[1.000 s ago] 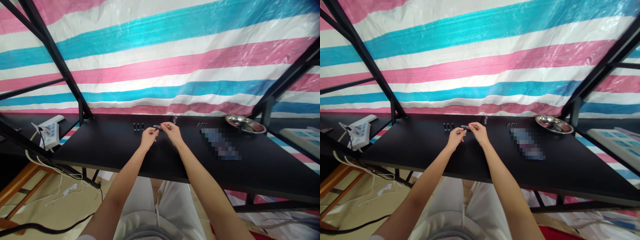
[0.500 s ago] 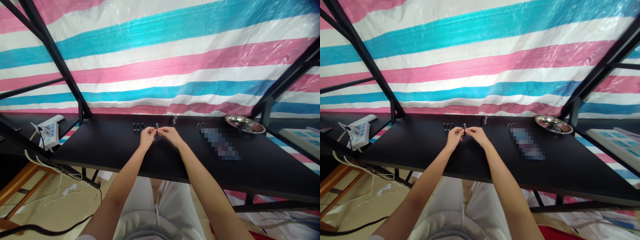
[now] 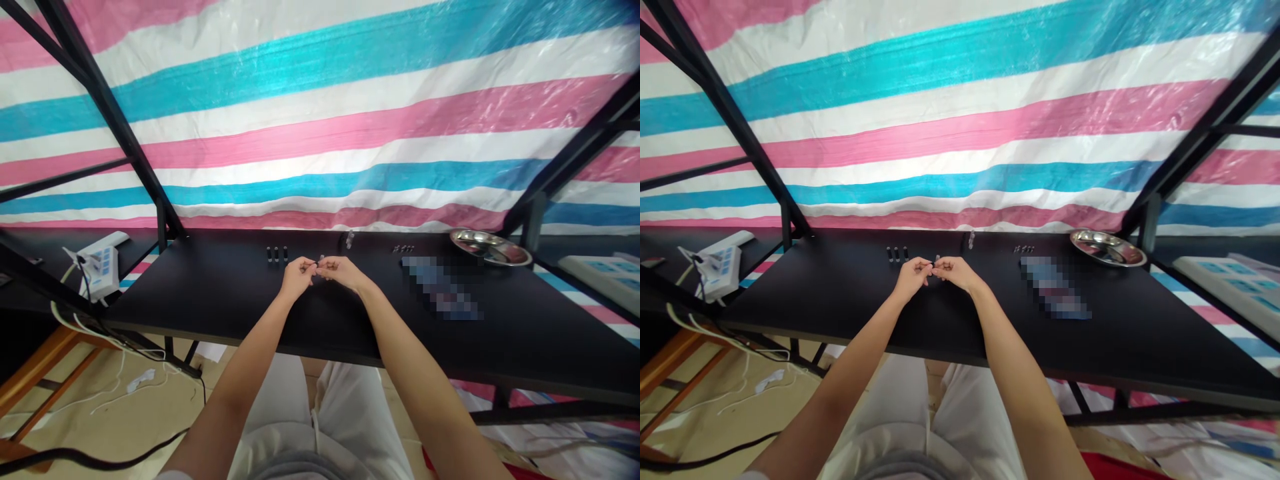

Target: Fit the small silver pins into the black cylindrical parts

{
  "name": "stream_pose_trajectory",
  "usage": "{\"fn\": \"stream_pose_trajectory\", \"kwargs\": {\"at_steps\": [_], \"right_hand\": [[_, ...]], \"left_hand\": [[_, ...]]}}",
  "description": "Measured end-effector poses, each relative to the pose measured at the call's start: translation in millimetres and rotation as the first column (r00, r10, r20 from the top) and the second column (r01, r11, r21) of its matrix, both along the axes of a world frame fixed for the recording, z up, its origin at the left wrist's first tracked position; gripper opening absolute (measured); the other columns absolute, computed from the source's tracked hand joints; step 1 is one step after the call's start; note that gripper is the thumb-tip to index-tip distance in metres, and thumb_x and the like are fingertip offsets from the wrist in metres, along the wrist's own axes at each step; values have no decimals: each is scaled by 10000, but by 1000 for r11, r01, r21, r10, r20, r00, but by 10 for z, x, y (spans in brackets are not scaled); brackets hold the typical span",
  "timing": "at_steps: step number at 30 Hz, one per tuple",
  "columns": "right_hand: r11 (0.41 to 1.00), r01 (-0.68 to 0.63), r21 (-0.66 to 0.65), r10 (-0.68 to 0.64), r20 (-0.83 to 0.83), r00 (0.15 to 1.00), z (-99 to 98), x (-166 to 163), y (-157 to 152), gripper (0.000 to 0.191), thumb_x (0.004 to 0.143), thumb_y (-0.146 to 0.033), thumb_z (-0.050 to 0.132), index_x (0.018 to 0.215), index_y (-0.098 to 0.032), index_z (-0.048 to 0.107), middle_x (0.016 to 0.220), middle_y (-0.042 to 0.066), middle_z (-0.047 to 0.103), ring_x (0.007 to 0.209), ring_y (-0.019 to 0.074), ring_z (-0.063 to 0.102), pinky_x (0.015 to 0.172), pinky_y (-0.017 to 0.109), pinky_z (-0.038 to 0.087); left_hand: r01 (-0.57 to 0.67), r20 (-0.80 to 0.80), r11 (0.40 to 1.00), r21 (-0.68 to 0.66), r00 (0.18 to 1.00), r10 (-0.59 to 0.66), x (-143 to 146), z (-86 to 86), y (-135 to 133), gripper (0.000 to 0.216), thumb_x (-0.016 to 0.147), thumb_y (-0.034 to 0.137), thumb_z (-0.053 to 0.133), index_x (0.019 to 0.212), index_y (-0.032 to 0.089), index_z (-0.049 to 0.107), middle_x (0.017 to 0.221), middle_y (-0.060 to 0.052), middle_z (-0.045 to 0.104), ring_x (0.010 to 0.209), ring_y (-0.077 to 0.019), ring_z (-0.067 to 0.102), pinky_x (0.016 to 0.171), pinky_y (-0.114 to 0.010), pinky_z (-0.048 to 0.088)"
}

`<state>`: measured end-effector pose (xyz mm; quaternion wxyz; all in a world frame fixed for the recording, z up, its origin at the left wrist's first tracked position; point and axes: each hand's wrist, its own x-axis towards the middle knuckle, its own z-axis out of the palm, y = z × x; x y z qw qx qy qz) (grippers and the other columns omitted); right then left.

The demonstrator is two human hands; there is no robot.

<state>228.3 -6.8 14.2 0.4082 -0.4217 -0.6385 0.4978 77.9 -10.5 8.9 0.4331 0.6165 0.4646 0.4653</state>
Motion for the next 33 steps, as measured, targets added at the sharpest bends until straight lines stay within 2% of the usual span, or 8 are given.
{"fn": "stream_pose_trajectory", "kwargs": {"at_steps": [3,5,6,8,11,15,24,33], "right_hand": [[999,2,44,-6,91,996,-45,51,65,291,617,-427,673,697,-156,603,603,-6,580,541,104,496,550,259,415],[980,139,140,-159,144,977,-106,125,170,279,641,-435,641,678,-166,575,593,-8,561,536,111,484,550,265,406],[945,256,203,-290,159,944,-141,170,232,269,653,-433,624,668,-171,562,594,-5,558,542,118,484,564,272,406],[811,501,302,-562,167,810,-208,265,348,242,681,-415,586,655,-178,545,600,14,565,568,136,493,604,288,410],[710,582,397,-696,266,667,-291,378,453,180,711,-361,545,690,-184,566,661,49,606,629,168,530,649,303,413],[705,560,435,-707,367,605,-351,452,496,166,727,-337,524,738,-190,600,735,61,638,680,183,558,648,298,411],[745,528,407,-664,378,645,-345,488,595,140,707,-313,562,691,-184,613,708,45,637,668,173,563,655,290,416],[781,500,373,-622,523,582,-306,550,678,56,674,-247,627,687,-194,641,703,50,656,690,181,590,645,296,430]], "left_hand": [[-30,-83,999,11,996,30,-8,2,-9,154,786,256,516,884,146,562,611,22,586,400,-59,477,458,-193,395],[-80,-189,992,98,977,98,-20,10,-23,156,801,265,492,891,165,570,621,17,601,450,-71,495,516,-202,407],[-95,-246,983,157,960,132,-26,15,-32,142,804,259,482,862,174,579,627,15,605,483,-79,505,548,-208,408],[-86,-347,964,252,922,173,-34,23,-52,140,805,241,465,785,188,594,629,13,601,544,-96,519,593,-216,400],[-44,-438,957,286,883,171,-30,24,-76,171,806,231,449,741,201,604,634,10,596,573,-114,520,599,-221,382],[-17,-481,963,268,864,149,-14,-1,-81,171,802,238,454,762,211,618,655,2,607,585,-128,519,598,-226,376],[22,-500,964,264,858,118,-14,-35,-67,182,803,258,458,774,220,633,644,-4,607,578,-139,516,601,-232,380],[24,-505,965,260,856,115,-11,-28,-72,180,803,251,458,776,219,634,644,-7,611,597,-145,532,612,-237,396]]}}
